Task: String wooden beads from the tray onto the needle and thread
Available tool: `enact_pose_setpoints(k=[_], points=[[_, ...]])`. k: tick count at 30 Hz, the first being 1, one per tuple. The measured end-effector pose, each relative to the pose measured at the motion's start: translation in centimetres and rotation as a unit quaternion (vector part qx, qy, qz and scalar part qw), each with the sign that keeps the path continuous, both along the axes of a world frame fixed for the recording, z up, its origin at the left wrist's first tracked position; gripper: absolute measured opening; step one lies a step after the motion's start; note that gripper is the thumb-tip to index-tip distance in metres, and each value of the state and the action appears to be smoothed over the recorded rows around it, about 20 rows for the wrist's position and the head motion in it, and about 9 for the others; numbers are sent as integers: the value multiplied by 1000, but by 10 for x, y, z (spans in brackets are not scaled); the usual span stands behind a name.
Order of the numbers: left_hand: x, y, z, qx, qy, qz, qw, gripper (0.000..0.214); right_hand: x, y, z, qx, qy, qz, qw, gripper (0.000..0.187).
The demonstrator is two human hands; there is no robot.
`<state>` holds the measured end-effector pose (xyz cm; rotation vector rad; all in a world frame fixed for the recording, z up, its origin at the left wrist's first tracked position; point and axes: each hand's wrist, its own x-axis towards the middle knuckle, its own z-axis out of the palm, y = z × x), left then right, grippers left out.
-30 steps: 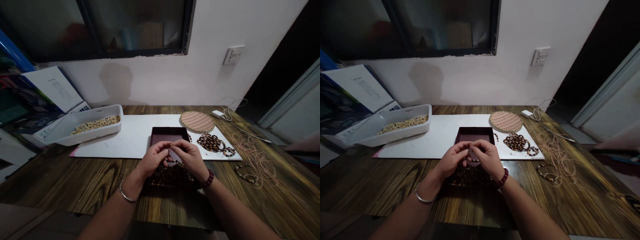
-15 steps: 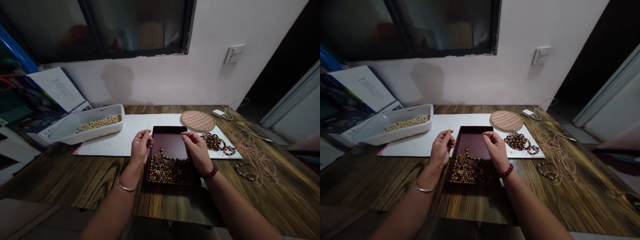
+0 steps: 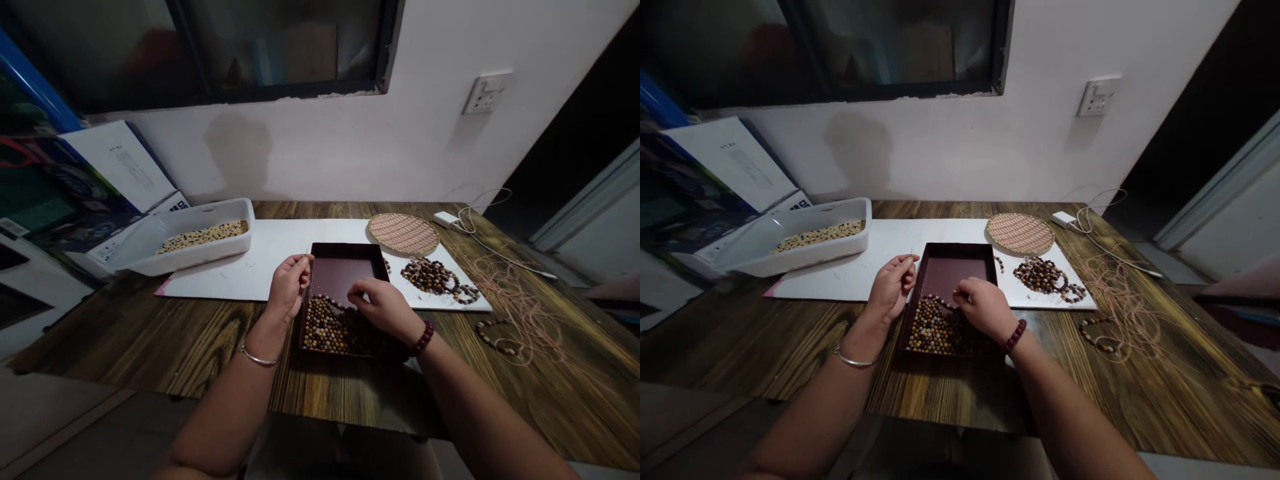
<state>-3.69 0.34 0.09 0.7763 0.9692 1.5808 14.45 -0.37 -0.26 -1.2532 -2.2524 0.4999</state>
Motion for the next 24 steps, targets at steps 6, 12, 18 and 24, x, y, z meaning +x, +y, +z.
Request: enact_pose_setpoints(k=[6, 12, 18, 24], points=[[7, -5, 0, -1, 23, -41, 999, 21, -17, -10, -3, -1, -129, 91, 987, 17], [13, -10, 2, -1, 21, -64, 998, 20, -32, -20, -4, 13, -153, 179, 972, 19], [16, -11, 2, -1, 18, -74, 997, 23, -43, -23, -5, 18, -232, 182, 955, 20], [15, -11, 1, -4, -4, -88, 996, 25, -40, -22, -8, 25, -268, 170, 948, 17]])
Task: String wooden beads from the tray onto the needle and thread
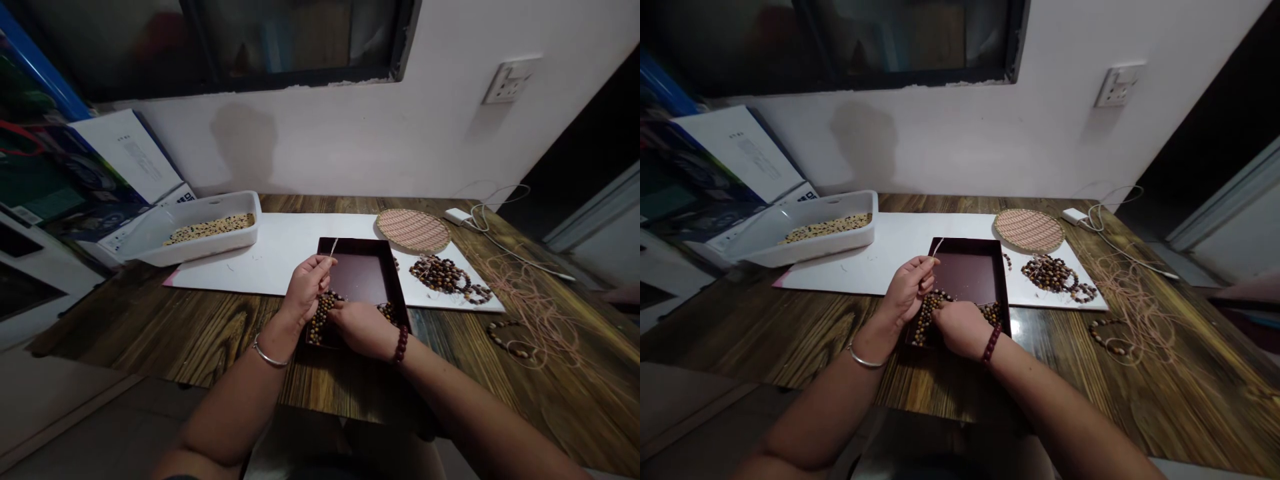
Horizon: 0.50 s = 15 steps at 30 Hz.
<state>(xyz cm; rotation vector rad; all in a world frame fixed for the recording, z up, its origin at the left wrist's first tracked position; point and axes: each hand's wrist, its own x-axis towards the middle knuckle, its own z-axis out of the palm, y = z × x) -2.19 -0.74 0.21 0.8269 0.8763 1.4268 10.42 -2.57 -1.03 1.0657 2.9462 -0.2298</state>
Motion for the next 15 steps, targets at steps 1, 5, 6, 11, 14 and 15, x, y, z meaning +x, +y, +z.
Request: enact_pose_setpoints(k=[1, 5, 6, 11, 14, 15], points=[[-1, 0, 0, -2, -9, -5, 1000, 26, 2, 0, 0, -2, 12, -7, 1000, 17], [-1, -1, 1, -25, -40, -38, 998, 28, 14, 4, 7, -58, 225, -73, 970, 12], [0, -2, 1, -34, -42, -49, 997, 28, 18, 6, 10, -83, 305, -89, 944, 10], [8, -7, -1, -80, -32, -105, 991, 29, 27, 11, 15, -156, 546, -167, 806, 5], [11, -9, -3, -94, -23, -148, 984, 28, 26, 12, 12, -128, 582, -178, 783, 5], [11, -10, -3, -97, -23, -158, 982, 29, 26, 11, 11, -104, 583, -175, 787, 5]])
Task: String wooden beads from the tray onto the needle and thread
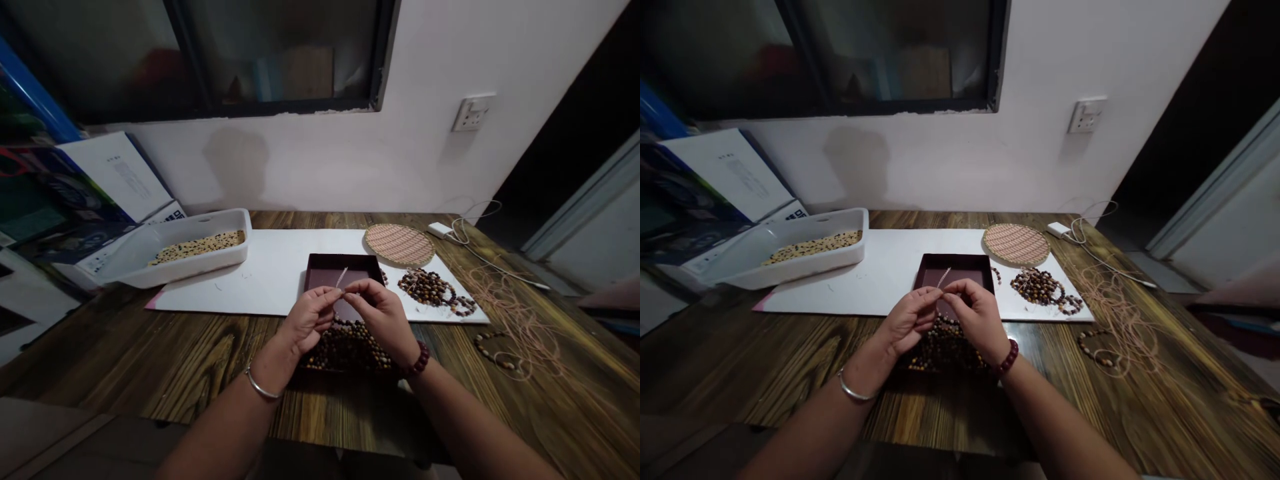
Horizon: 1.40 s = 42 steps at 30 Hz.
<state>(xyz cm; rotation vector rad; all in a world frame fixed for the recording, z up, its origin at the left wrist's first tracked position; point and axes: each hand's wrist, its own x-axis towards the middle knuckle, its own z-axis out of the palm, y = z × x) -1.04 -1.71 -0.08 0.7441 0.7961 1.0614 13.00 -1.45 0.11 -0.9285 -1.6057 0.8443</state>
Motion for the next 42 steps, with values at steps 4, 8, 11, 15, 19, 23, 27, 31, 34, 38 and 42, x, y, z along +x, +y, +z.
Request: enact_pose_setpoints(k=[4, 8, 11, 15, 19, 23, 27, 31, 34, 38, 42], points=[[-1, -1, -1, -9, -13, -33, 999, 31, -1, -1, -1, 100, -38, -29, 994, 6], [-3, 1, -3, -16, -33, -66, 997, 32, -1, -1, -1, 106, -51, -17, 993, 10], [-5, 3, -6, -25, -69, -76, 994, 31, -1, -1, 0, 55, -35, 0, 998, 17], [-7, 5, -8, -15, -113, -60, 992, 25, 0, 0, 0, 18, -11, -26, 999, 16], [-7, 6, -7, 5, -127, -36, 991, 23, 1, 1, -2, 96, -55, -63, 992, 13], [-7, 5, -4, 24, -118, -15, 993, 25, 3, -2, -1, 171, -74, -59, 981, 16], [-5, 3, 0, 27, -100, 8, 995, 30, 4, -7, 3, 183, -104, -65, 975, 15], [-4, 3, 1, 34, -89, 24, 995, 32, 5, -10, 6, 182, -137, -80, 970, 12], [-4, 3, -1, 33, -86, 34, 995, 33, 6, -11, 8, 200, -154, -78, 964, 13], [-4, 4, -4, 29, -70, 40, 996, 32, 6, -10, 9, 209, -162, -79, 961, 13], [-3, 4, -5, 40, -61, 41, 996, 33, 6, -9, 7, 216, -177, -75, 957, 13]])
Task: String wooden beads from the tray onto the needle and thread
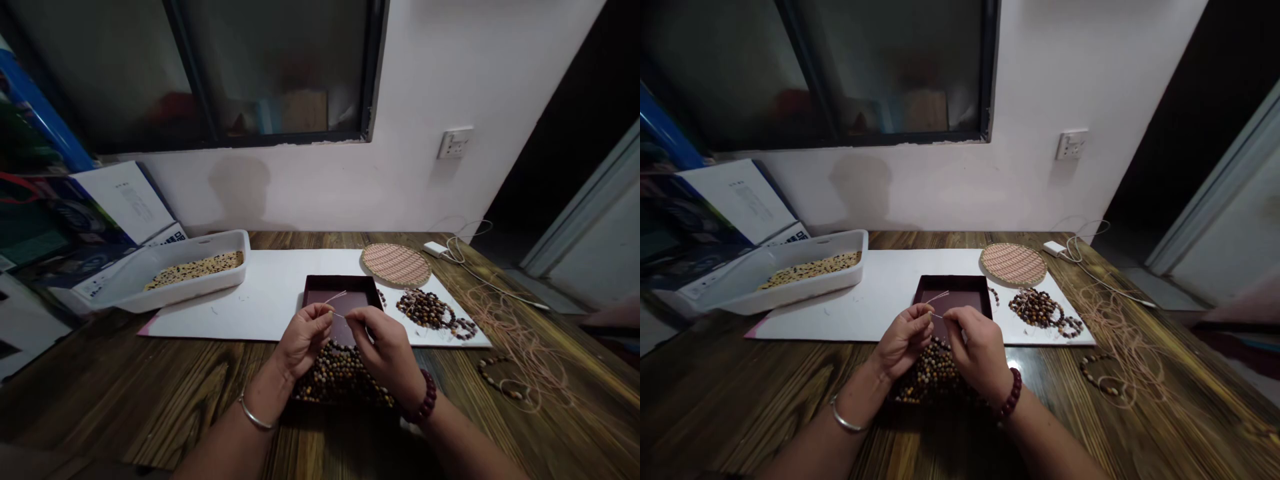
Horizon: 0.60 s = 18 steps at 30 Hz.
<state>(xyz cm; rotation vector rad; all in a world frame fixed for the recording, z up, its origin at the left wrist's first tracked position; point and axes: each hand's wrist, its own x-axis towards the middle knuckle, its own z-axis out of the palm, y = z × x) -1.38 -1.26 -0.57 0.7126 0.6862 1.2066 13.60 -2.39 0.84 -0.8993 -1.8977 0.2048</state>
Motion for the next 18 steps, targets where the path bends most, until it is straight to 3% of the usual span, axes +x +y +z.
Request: enact_pose_setpoints(k=[18], points=[[-1, -1, 3, -5, 19, 11, 1000, 32, 0, -2, 2, -6, -17, 1, 1000, 15]])
